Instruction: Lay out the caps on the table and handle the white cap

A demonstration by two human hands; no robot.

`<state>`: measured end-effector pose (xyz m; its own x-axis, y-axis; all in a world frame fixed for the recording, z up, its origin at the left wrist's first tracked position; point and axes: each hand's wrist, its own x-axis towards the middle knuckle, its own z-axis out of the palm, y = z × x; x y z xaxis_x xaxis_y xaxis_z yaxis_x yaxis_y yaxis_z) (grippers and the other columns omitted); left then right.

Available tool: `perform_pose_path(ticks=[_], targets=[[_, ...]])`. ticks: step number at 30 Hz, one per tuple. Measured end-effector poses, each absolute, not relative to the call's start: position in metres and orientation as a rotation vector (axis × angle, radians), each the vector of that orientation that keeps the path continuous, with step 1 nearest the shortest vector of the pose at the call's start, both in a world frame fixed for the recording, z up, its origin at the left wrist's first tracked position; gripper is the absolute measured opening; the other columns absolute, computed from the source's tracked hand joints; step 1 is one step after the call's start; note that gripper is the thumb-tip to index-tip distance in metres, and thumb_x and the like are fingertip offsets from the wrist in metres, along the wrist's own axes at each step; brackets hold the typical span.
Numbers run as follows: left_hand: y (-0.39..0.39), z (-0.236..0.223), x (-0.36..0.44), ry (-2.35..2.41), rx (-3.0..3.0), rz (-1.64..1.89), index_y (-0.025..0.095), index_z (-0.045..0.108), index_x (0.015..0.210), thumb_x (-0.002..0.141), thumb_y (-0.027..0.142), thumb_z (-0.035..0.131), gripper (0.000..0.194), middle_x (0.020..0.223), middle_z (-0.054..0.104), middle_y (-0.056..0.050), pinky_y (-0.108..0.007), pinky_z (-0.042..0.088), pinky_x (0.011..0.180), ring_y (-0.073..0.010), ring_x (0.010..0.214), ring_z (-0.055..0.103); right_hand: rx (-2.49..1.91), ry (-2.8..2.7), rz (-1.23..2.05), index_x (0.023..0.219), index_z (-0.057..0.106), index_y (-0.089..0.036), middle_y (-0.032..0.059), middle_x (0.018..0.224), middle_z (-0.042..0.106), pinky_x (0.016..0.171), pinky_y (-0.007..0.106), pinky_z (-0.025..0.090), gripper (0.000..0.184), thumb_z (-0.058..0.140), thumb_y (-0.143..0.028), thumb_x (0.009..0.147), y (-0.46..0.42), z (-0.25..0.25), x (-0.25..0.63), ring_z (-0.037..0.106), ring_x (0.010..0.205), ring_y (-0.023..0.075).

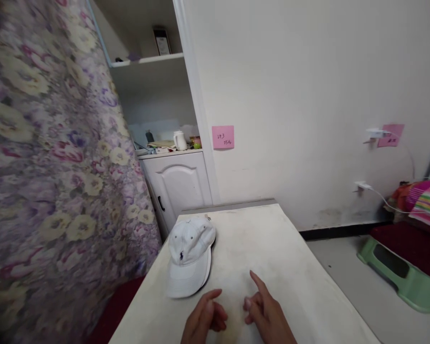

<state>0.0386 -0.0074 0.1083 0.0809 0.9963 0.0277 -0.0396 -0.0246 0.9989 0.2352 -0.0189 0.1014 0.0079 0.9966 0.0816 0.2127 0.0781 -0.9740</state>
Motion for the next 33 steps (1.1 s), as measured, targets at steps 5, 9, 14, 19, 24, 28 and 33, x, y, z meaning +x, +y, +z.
perform_pose_path(ticks=[5,9,14,19,24,28,33], targets=[[-0.006,0.167,0.039,1.0,1.138,1.224,0.017,0.072,0.079,0.082,0.078,0.049,0.065,0.057,0.065,-0.003,-0.03,0.04,0.058,-0.0171,0.054,0.057,-1.194,-1.347,1.052,0.091,0.063,-0.019,0.0022,0.068,0.07,0.066,0.032,0.049,0.052,0.041,-0.066,0.094,-0.027,0.163,0.228,0.064,0.059,0.0187],[-0.006,0.189,0.038,1.052,1.175,1.175,0.018,0.07,0.068,0.079,0.086,0.037,0.077,0.053,0.063,-0.004,-0.03,0.038,0.056,-0.0169,0.05,0.056,-1.124,-1.289,1.117,0.067,0.06,-0.02,0.0034,0.056,0.066,0.056,0.03,0.044,0.064,0.034,-0.072,0.093,-0.03,0.184,0.225,0.057,0.048,0.0157],[-0.002,0.21,0.045,1.08,1.263,1.161,0.02,0.066,0.062,0.081,0.087,0.028,0.079,0.05,0.061,-0.003,-0.031,0.038,0.055,-0.0178,0.05,0.055,-1.122,-1.214,1.181,0.059,0.057,-0.02,0.0013,0.044,0.058,0.046,0.026,0.034,0.075,0.024,-0.079,0.09,-0.03,0.2,0.223,0.045,0.038,0.0109],[0.003,0.221,0.052,1.088,1.31,1.123,0.02,0.06,0.053,0.08,0.087,0.026,0.079,0.051,0.062,-0.004,-0.029,0.032,0.054,-0.016,0.048,0.053,-1.197,-1.217,1.182,0.053,0.053,-0.021,-0.0008,0.038,0.051,0.041,0.025,0.027,0.079,0.016,-0.081,0.089,-0.026,0.214,0.225,0.039,0.036,0.0101],[0.015,0.214,0.057,1.189,1.404,1.045,0.022,0.057,0.051,0.082,0.086,0.017,0.081,0.043,0.059,-0.004,-0.029,0.025,0.049,-0.0129,0.04,0.037,-1.296,-1.261,1.144,0.051,0.051,-0.023,-0.0011,0.036,0.049,0.043,0.026,0.028,0.08,0.01,-0.081,0.088,-0.021,0.213,0.231,0.038,0.035,0.0113],[0.024,0.208,0.059,1.239,1.409,1.006,0.024,0.054,0.049,0.079,0.089,0.015,0.08,0.039,0.053,-0.003,-0.03,0.023,0.048,-0.0143,0.039,0.034,-1.312,-1.277,1.172,0.05,0.05,-0.024,-0.0013,0.035,0.049,0.043,0.027,0.028,0.081,0.009,-0.083,0.086,-0.017,0.209,0.236,0.038,0.034,0.0116],[0.026,0.208,0.06,1.296,1.433,1.001,0.025,0.051,0.045,0.084,0.083,0.015,0.079,0.035,0.041,0.001,-0.03,0.025,0.051,-0.0138,0.04,0.03,-1.342,-1.243,1.13,0.049,0.05,-0.024,-0.0012,0.035,0.048,0.044,0.027,0.027,0.08,0.01,-0.081,0.088,-0.016,0.208,0.238,0.038,0.035,0.0121]])
